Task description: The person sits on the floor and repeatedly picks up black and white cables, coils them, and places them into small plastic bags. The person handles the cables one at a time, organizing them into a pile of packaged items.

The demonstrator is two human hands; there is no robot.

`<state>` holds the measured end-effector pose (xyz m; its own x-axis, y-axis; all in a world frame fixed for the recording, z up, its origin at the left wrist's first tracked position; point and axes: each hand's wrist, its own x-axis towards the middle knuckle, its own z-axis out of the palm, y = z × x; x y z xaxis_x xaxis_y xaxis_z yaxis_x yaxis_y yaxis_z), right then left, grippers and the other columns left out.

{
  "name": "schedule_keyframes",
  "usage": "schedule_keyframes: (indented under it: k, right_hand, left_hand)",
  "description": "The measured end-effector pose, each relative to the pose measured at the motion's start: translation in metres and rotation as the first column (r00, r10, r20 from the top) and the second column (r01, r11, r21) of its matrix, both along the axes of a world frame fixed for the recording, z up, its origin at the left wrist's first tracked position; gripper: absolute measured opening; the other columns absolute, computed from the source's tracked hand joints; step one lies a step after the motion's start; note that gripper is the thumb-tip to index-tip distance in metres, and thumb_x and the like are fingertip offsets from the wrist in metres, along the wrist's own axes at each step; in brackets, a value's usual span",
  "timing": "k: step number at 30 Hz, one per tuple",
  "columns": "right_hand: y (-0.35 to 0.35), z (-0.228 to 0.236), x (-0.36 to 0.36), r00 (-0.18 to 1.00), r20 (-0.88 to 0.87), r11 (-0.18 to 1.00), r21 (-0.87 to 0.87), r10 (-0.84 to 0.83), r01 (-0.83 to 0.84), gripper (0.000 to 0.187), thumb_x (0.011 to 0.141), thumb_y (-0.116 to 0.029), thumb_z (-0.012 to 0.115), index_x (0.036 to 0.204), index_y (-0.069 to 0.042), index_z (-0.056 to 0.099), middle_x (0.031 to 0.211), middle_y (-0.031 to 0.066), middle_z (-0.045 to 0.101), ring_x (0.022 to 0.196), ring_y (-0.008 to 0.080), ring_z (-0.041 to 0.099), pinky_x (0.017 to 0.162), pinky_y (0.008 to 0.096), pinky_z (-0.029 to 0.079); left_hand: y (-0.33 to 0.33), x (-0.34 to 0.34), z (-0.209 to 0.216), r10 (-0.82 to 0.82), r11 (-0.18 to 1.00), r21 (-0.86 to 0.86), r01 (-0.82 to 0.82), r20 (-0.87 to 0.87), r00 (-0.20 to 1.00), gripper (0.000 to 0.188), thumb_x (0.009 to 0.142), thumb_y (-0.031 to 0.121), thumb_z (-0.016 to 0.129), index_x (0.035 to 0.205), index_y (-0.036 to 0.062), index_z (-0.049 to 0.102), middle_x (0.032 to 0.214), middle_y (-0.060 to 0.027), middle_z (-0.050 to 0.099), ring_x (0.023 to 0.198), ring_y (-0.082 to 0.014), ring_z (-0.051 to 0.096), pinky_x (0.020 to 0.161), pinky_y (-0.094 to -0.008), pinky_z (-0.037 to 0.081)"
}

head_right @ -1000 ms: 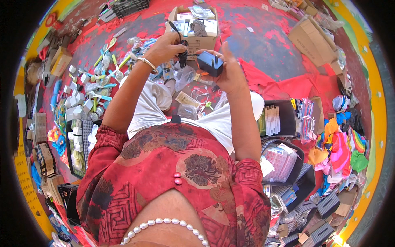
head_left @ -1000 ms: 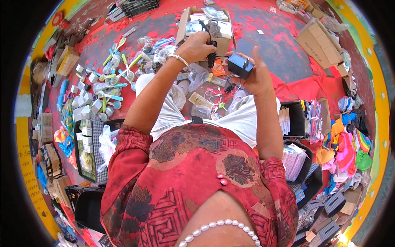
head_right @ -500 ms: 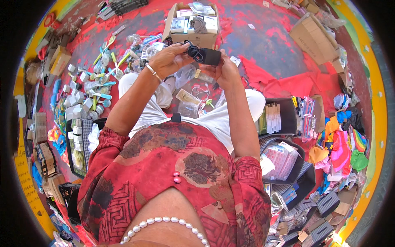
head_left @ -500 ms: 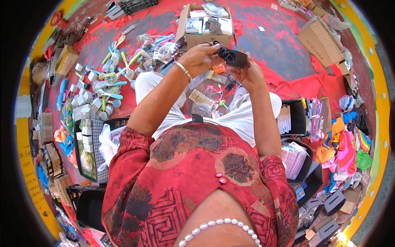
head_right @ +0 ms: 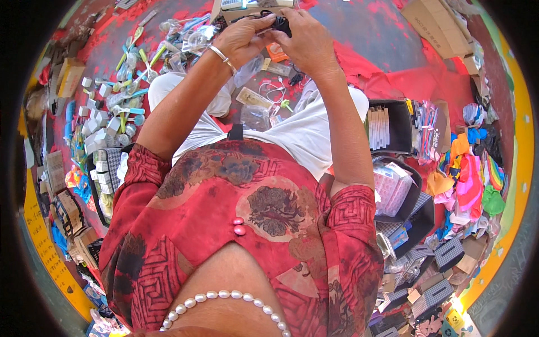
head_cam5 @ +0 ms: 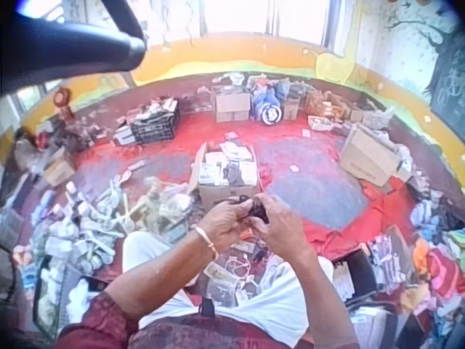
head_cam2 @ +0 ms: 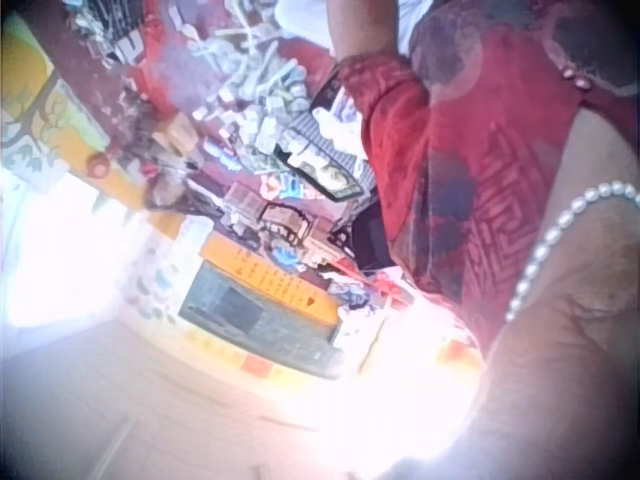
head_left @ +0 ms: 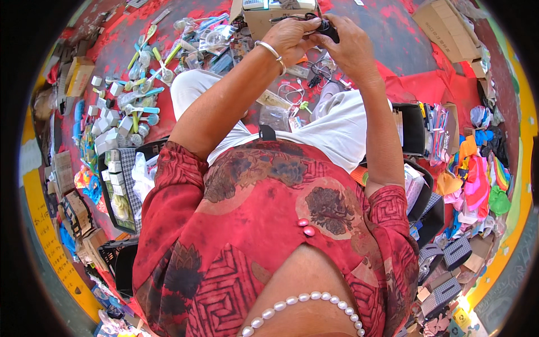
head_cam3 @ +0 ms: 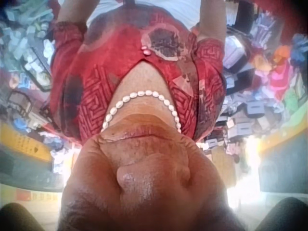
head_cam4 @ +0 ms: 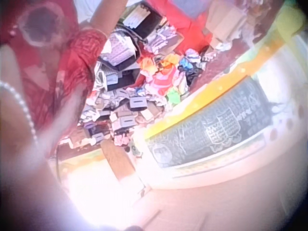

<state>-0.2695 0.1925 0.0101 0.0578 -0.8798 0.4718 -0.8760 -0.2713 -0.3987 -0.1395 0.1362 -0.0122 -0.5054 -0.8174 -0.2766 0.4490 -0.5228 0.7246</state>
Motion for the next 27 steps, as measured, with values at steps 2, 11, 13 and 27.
schedule_keyframes:
  k: [2,11,13,27]
  right_hand:
    - [-0.004,-0.003,0.000,0.996,-0.093,0.999,0.049,0.004,0.001,0.034,0.080,-0.033,0.059,0.102,-0.008,0.053,0.096,0.0135,0.059,0.088,0.0326,0.057,0.072,0.0404,0.046]
    - [-0.056,-0.050,-0.015,0.983,0.131,0.968,0.199,0.131,-0.155,0.032,0.081,-0.032,0.057,0.089,-0.002,0.050,0.077,0.0199,0.060,0.075,0.0394,0.057,0.065,0.0445,0.045]
    - [-0.066,-0.064,-0.021,0.996,0.071,0.967,0.242,0.059,-0.075,0.033,0.082,-0.031,0.057,0.096,-0.002,0.052,0.080,0.0212,0.059,0.076,0.0392,0.056,0.064,0.0425,0.044]
    - [-0.082,-0.129,-0.062,0.521,0.714,0.826,0.562,-0.467,-0.030,0.031,0.079,-0.027,0.061,0.081,0.004,0.056,0.061,0.0057,0.059,0.053,0.0091,0.053,0.050,0.0249,0.043]
  left_hand:
    - [-0.006,-0.002,-0.002,-0.005,1.000,0.019,0.005,0.017,1.000,0.016,0.085,0.009,0.056,0.096,-0.0023,0.057,0.092,-0.0099,0.060,0.083,-0.0198,0.059,0.073,-0.0283,0.051]
    - [-0.043,-0.004,-0.021,-0.034,0.998,0.053,0.028,0.123,0.992,0.017,0.081,0.009,0.061,0.090,-0.0047,0.059,0.085,-0.0126,0.060,0.079,-0.0207,0.060,0.072,-0.0273,0.051]
    - [-0.055,0.002,-0.031,-0.094,0.994,0.059,0.088,0.122,0.988,0.023,0.085,0.014,0.056,0.100,-0.0038,0.056,0.095,-0.0129,0.060,0.087,-0.0212,0.059,0.078,-0.0283,0.049]
    - [-0.130,0.177,-0.337,-0.152,0.987,0.158,-0.043,0.982,0.115,0.058,0.072,0.041,0.064,0.106,-0.0056,0.057,0.105,-0.0220,0.059,0.102,-0.0306,0.056,0.084,-0.0330,0.044]
